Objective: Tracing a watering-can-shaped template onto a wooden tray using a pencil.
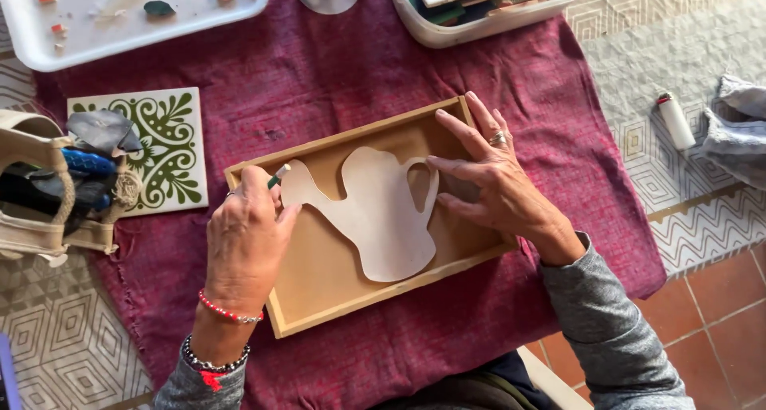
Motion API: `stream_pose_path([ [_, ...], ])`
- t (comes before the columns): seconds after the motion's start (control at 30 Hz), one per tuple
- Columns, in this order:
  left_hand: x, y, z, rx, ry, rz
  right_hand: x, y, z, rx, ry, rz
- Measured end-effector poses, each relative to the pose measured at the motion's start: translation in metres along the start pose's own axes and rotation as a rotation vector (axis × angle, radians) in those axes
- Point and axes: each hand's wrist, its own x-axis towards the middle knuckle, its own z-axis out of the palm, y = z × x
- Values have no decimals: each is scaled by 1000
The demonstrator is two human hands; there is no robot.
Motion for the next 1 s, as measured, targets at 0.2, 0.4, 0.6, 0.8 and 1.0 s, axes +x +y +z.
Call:
stream_pose_path([
  [0.2,-3,0,3,27,16,16,-1,4,3,-7,-8,5],
  [0.4,-1,3,2,14,38,43,0,8,3,32,-7,5],
  [0.6,1,7,-24,-190,19,-49,-5,13,0,128,-8,-9],
  [0.8,15,10,-67,-974,-258,82,11,-49,-42,385,138,116],
  [1.0,26,70,-52,-411,-321,308,61,-101,-28,624,-46,59],
])
